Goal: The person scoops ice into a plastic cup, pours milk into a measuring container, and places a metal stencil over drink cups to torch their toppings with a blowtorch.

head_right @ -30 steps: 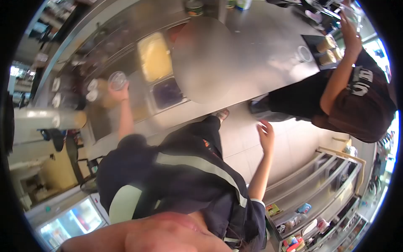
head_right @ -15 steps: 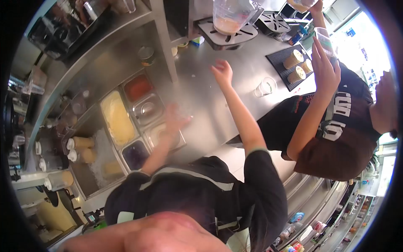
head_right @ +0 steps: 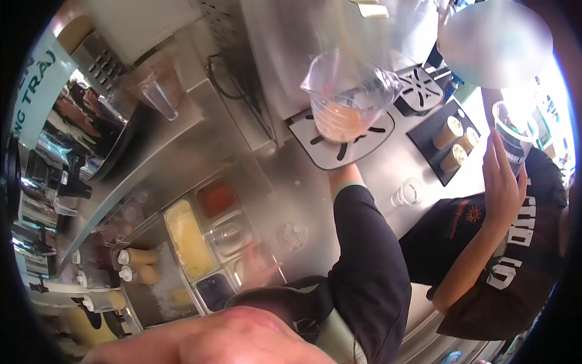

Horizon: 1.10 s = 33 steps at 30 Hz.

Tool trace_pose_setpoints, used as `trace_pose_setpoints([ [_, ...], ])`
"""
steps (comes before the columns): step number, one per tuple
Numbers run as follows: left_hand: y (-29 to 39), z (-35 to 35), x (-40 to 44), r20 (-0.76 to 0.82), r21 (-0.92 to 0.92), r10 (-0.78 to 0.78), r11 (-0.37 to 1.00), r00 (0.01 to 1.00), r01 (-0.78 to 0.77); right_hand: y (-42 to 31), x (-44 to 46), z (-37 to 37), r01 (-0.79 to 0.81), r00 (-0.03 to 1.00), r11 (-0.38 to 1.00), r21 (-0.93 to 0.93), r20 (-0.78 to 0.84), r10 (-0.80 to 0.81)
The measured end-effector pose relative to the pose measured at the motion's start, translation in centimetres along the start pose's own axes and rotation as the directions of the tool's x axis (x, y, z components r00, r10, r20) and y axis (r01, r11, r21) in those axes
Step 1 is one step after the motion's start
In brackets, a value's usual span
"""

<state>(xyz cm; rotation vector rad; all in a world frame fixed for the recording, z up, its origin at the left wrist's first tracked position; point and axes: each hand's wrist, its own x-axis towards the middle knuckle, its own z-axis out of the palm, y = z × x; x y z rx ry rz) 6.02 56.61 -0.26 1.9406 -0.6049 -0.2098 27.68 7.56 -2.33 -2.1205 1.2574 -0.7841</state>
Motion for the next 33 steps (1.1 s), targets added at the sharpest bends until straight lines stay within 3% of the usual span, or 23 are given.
trace_pose_setpoints([
  [2, -0.5, -2.2, -1.1, 0.008, 0.159, -0.105, 0.982, 0.994, 0.102, 0.5, -0.8, -0.6, 0.061, 0.996, 0.996, 0.062, -0.074, -0.057],
  [5, 8.1, -3.7, 0.5, -0.019, 0.180, 0.116, 0.977, 0.993, -0.111, 1.7, -4.0, -2.6, 0.227, 0.957, 0.956, 0.184, -0.225, -0.184],
  [6, 10.7, -3.5, 0.8, 0.040, 0.155, 0.206, 0.965, 0.978, -0.209, 2.6, -5.7, -3.5, 0.287, 0.935, 0.932, 0.220, -0.274, -0.223],
  [8, 14.8, -3.4, 1.7, 0.263, 0.080, 0.443, 0.875, 0.857, -0.477, 4.3, -9.5, -6.1, 0.386, 0.892, 0.880, 0.275, -0.355, -0.280],
  [9, 16.4, -3.1, 2.2, 0.357, 0.016, 0.546, 0.808, 0.758, -0.590, 3.8, -12.5, -9.5, 0.383, 0.896, 0.880, 0.281, -0.345, -0.280],
  [11, 18.8, -1.0, 3.0, 0.404, -0.118, 0.675, 0.708, 0.618, -0.696, 2.5, -18.1, -17.2, 0.101, 0.989, 0.973, 0.205, -0.130, -0.076],
  [13, 20.4, 2.4, 4.1, 0.337, -0.232, 0.760, 0.639, 0.556, -0.733, 5.0, -23.0, -20.8, 0.190, 0.963, 0.959, 0.212, -0.228, -0.141],
  [14, 21.1, 4.7, 5.1, 0.282, -0.290, 0.761, 0.648, 0.584, -0.704, 6.3, -25.0, -22.7, 0.239, 0.943, 0.948, 0.210, -0.282, -0.175],
  [15, 22.0, 7.0, 6.2, 0.228, -0.350, 0.758, 0.650, 0.612, -0.674, 8.3, -27.0, -23.9, 0.150, 0.972, 0.931, 0.334, -0.222, -0.077],
  [17, 25.2, 11.0, 8.5, 0.200, -0.378, 0.720, 0.683, 0.665, -0.625, 10.4, -30.9, -27.3, 0.097, 0.983, 0.942, 0.320, -0.181, -0.040],
  [18, 27.2, 13.1, 9.7, 0.308, -0.435, 0.619, 0.767, 0.722, -0.472, 9.9, -32.8, -29.5, 0.138, 0.975, 0.973, 0.185, -0.201, -0.100],
  [19, 29.0, 15.4, 11.1, 0.420, -0.469, 0.511, 0.830, 0.750, -0.303, 10.0, -34.4, -30.9, 0.106, 0.975, 0.979, 0.177, -0.210, -0.068],
  [21, 29.7, 22.9, 15.2, 0.477, -0.600, 0.468, 0.792, 0.744, -0.114, 10.9, -36.7, -32.6, 0.102, 0.965, 0.980, 0.173, -0.256, -0.055],
  [23, 31.1, 30.0, 18.6, 0.554, -0.565, 0.204, 0.804, 0.807, 0.185, 11.1, -38.1, -34.6, 0.104, 0.968, 0.983, 0.152, -0.244, -0.064],
  [25, 31.4, 36.1, 22.4, 0.561, -0.453, 0.082, 0.863, 0.824, 0.222, 11.6, -39.0, -35.3, 0.070, 0.968, 0.980, 0.184, -0.248, -0.023],
  [27, 27.7, 46.2, 29.8, 0.489, -0.205, -0.046, 0.964, 0.871, 0.166, 11.8, -39.3, -36.2, 0.044, 0.982, 0.990, 0.136, -0.187, -0.018],
  [28, 28.9, 45.4, 29.4, 0.405, -0.295, -0.061, 0.936, 0.912, 0.194, 12.1, -39.4, -36.3, 0.027, 0.986, 0.989, 0.143, -0.165, -0.003],
  [30, 29.3, 46.9, 31.9, 0.326, -0.254, -0.098, 0.949, 0.940, 0.187, 12.2, -39.2, -36.5, -0.001, 0.989, 0.990, 0.141, -0.147, 0.022],
  [32, 27.3, 51.9, 35.3, 0.111, -0.366, -0.147, 0.913, 0.983, 0.178, 12.7, -39.2, -36.1, -0.019, 0.988, 0.988, 0.152, -0.149, 0.042],
  [33, 27.1, 52.9, 36.5, 0.078, -0.377, -0.174, 0.906, 0.982, 0.191, 13.4, -39.5, -35.5, -0.025, 0.988, 0.984, 0.174, -0.146, 0.051],
])
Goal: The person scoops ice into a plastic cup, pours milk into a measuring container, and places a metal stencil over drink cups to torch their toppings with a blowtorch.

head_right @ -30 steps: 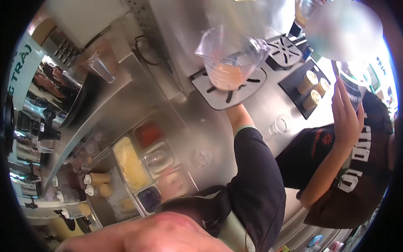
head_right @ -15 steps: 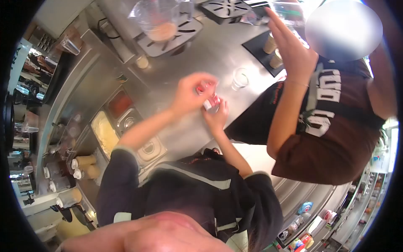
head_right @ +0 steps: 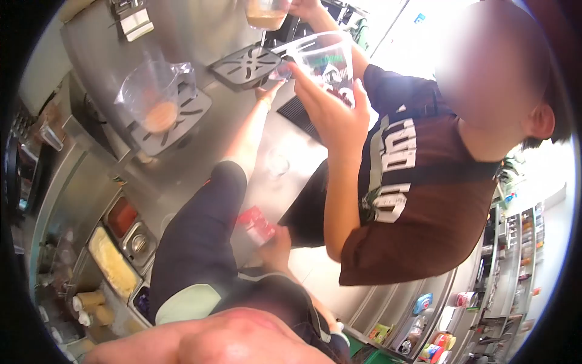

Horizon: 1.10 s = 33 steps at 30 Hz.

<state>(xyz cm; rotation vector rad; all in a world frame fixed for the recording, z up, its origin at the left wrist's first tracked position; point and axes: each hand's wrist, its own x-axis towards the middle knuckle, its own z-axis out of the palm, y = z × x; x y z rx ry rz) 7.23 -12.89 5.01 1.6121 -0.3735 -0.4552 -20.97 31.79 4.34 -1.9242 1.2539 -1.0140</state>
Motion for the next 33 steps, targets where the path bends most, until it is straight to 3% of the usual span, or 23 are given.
trace_pose_setpoints([
  [2, 0.4, 1.0, 1.4, -0.021, -0.015, -0.029, 0.999, 0.999, 0.028, 1.3, 0.0, -0.2, 0.059, 0.998, 0.998, 0.009, 0.017, -0.059],
  [13, -0.2, 1.6, -1.1, 0.063, -0.120, -0.049, 0.991, 0.997, 0.056, 0.9, -1.5, -0.2, -0.070, 0.998, 0.997, 0.044, 0.006, 0.070],
  [25, -2.1, -0.9, -4.4, 0.194, -0.254, 0.087, 0.966, 0.977, -0.036, -0.2, -1.9, 0.8, -0.186, 0.980, 0.970, 0.159, -0.037, 0.194],
  [26, -0.8, -1.6, -4.7, 0.205, -0.277, 0.102, 0.960, 0.973, -0.042, -0.1, -1.8, 0.7, -0.127, 0.991, 0.987, 0.095, -0.033, 0.131],
  [29, -0.8, -0.4, -3.1, 0.220, -0.365, 0.139, 0.929, 0.965, -0.051, 0.4, -2.1, 0.7, -0.138, 0.990, 0.986, 0.098, -0.021, 0.141],
  [33, 1.2, 1.2, -0.9, 0.261, -0.503, 0.218, 0.862, 0.940, -0.061, 0.5, -1.8, 1.2, -0.010, 0.992, 0.999, 0.045, -0.122, 0.016],
])
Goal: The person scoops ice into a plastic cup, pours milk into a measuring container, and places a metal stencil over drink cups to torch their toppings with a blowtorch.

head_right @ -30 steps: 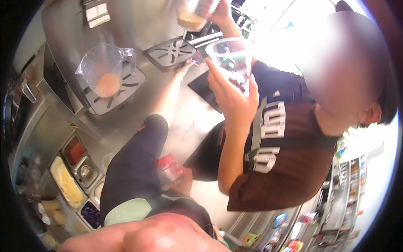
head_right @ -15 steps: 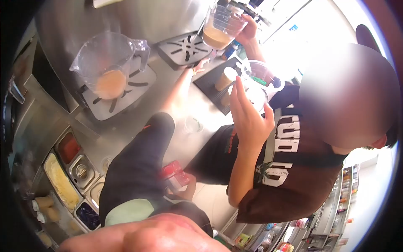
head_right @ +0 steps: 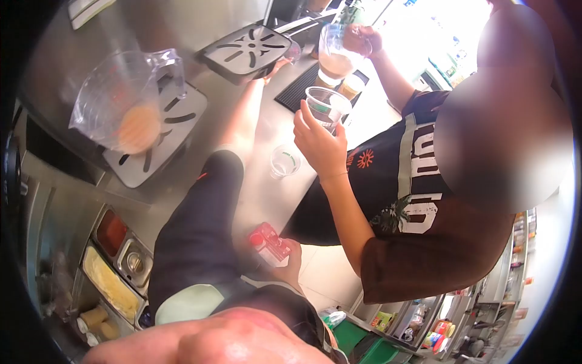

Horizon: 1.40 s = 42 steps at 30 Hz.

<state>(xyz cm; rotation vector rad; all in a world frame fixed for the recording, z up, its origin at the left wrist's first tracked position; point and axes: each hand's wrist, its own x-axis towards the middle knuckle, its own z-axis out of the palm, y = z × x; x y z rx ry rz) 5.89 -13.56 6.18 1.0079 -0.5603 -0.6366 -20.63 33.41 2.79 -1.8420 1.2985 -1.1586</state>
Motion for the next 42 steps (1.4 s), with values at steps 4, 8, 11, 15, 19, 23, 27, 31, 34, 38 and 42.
trace_pose_setpoints([
  [4, 1.0, 0.9, 1.4, 0.100, -0.116, 0.052, 0.992, 0.994, -0.040, -0.1, -0.7, -0.2, 0.027, 1.000, 1.000, -0.012, 0.009, -0.027],
  [8, 2.3, 1.7, 1.3, 0.191, -0.182, 0.085, 0.982, 0.978, -0.050, 0.5, -1.2, -0.6, 0.050, 0.998, 0.999, -0.011, 0.047, -0.049],
  [11, 2.8, 2.0, 0.2, 0.255, -0.199, 0.090, 0.979, 0.963, -0.039, 0.9, -1.2, -0.8, 0.086, 0.994, 0.996, -0.031, 0.073, -0.083],
  [15, 3.7, 2.6, -2.3, 0.306, -0.247, 0.108, 0.968, 0.946, -0.030, 0.2, -1.0, -1.0, 0.079, 0.993, 0.997, 0.005, 0.082, -0.079],
  [19, 3.7, 0.5, -6.7, 0.290, -0.215, 0.074, 0.977, 0.954, -0.010, -0.1, -0.9, -0.9, -0.028, 0.989, 0.999, 0.024, 0.145, 0.024],
  [23, 2.2, -3.8, -10.5, 0.346, -0.112, -0.268, 0.940, 0.899, 0.323, 0.1, -0.6, -0.9, -0.048, 0.988, 0.998, 0.032, 0.149, 0.043],
  [27, 5.4, -8.2, -16.3, 0.330, -0.168, -0.336, 0.899, 0.882, 0.405, -0.5, -0.5, -1.0, -0.135, 0.977, 0.983, 0.122, 0.180, 0.112],
  [31, 10.0, -12.8, -21.1, 0.356, -0.122, -0.423, 0.863, 0.833, 0.491, 0.0, 0.2, -0.7, 0.022, 0.992, 0.988, 0.151, 0.118, -0.040],
  [34, 14.1, -16.2, -25.8, 0.306, -0.117, -0.444, 0.860, 0.842, 0.496, -0.2, 0.4, -0.6, 0.003, 0.989, 0.985, 0.173, 0.144, -0.028],
  [38, 19.7, -20.8, -32.0, 0.270, -0.212, -0.326, 0.898, 0.906, 0.386, 0.4, 0.7, -0.2, 0.064, 0.986, 0.975, 0.215, 0.135, -0.094],
  [42, 29.1, -24.2, -41.6, 0.441, -0.033, -0.219, 0.965, 0.870, 0.260, 1.0, 1.1, 1.3, 0.085, 0.987, 0.933, 0.350, 0.099, -0.128],
])
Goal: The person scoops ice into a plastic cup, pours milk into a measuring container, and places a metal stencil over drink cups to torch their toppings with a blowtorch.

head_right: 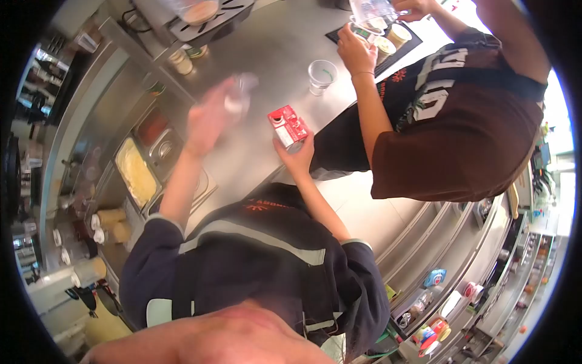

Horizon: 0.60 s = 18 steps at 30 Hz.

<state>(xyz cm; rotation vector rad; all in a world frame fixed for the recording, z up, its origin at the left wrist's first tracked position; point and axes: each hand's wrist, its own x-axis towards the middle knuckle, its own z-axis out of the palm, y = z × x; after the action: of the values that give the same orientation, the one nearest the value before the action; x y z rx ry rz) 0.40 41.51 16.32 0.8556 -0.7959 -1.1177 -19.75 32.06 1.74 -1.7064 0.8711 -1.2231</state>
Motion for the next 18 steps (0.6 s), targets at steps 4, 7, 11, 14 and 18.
trace_pose_setpoints([
  [4, -0.4, 0.5, -11.5, 0.305, 0.106, -0.220, 0.975, 0.927, 0.196, 0.5, 1.4, 1.5, 0.028, 0.999, 0.997, 0.076, -0.049, -0.024],
  [7, -0.8, 1.5, -16.1, 0.303, -0.011, -0.168, 0.984, 0.938, 0.180, -1.2, 2.7, 2.1, 0.079, 0.997, 0.991, 0.107, 0.015, -0.081],
  [11, -2.1, 0.2, -16.9, 0.128, 0.156, -0.098, 0.985, 0.987, 0.078, -6.3, 5.2, 2.9, 0.219, 0.949, 0.954, 0.204, 0.184, -0.257],
  [14, -2.5, -2.1, -16.3, -0.087, 0.459, -0.070, 0.883, 0.994, 0.102, -10.7, 7.2, 4.0, 0.269, 0.895, 0.923, 0.275, 0.282, -0.345],
  [18, -0.7, -4.4, -13.9, -0.241, 0.507, 0.224, 0.859, 0.944, -0.074, -17.3, 8.7, 5.4, 0.540, 0.715, 0.800, 0.261, 0.360, -0.600],
])
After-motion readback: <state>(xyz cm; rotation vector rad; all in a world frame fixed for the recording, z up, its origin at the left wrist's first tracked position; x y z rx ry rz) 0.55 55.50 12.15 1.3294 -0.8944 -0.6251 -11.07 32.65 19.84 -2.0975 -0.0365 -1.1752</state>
